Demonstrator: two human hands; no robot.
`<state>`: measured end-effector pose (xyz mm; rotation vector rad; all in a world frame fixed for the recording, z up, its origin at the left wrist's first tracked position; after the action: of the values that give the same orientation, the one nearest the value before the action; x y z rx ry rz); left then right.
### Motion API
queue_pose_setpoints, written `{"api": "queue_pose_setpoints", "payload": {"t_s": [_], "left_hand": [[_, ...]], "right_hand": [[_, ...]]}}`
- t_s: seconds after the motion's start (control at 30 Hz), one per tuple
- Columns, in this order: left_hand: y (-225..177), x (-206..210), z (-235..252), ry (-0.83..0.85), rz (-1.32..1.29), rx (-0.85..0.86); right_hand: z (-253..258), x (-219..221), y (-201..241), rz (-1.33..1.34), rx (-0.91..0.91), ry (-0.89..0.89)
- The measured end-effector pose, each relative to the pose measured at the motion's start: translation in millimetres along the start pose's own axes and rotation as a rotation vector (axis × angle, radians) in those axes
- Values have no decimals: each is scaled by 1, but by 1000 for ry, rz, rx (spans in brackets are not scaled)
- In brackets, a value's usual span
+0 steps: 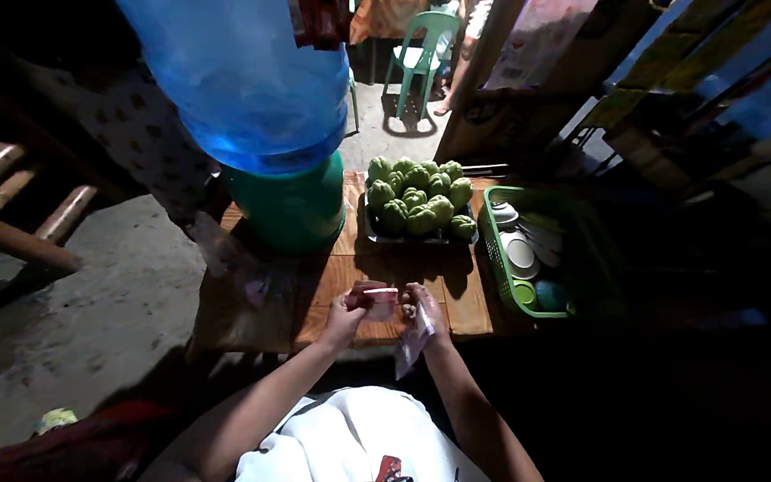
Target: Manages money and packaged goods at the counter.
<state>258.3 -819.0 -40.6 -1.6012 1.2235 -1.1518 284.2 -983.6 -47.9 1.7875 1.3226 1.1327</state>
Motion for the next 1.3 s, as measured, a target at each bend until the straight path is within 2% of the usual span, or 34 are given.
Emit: {"api": "queue_pose_setpoints", "payload": {"t_s": [0.07,0.13,0.23,0.33,0.47,0.53,0.6,0.73,0.8,0.87,0.97,1.03,1.17,1.3], "left_hand": [[5,6,-5,95,10,153],[14,16,-10,220,0,264],[28,30,-18,299,22,219],[32,34,-18,271,104,170],[24,35,-16,215,66,154],[11,32,-13,116,-32,24],[4,24,-1,5,-108,-120],[-1,-3,10,16,-149,-253],[-1,-10,9,11,-198,-247],[-4,-16,6,-51,-242,-257],[-4,-30,5,-130,-210,-232],[-3,-37,3,-135,-149,-198],[1,-42,-1,-67,-6,-121],[6,-42,-3,73,12,-34]], "right_hand": [[1,2,1,102,57,-74],[1,9,1,101,-2,-167],[7,17,-1,71,-103,-264],[16,18,-5,-29,-176,-315],[19,26,-3,-81,-250,-316],[17,29,-3,-24,-232,-267],[10,24,-6,-54,-206,-114],[0,7,-17,-253,-299,164],[-5,5,-21,-269,-334,206],[-6,2,-19,-241,-319,169],[-5,-1,-13,-126,-198,117],[-6,2,-10,-69,-107,166],[-12,24,-20,-90,-23,293],[-9,42,-26,-82,-154,162]]}}
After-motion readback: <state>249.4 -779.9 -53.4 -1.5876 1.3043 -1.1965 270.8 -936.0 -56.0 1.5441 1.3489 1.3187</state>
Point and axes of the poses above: each hand's wrist, its own z-axis towards the middle knuckle, its own x-axis out of the palm, y = z × x, the point moved 1 cm from there along z, towards the middle knuckle, and after that the axes turned 3 degrees about -z, right-handed, at the moved point
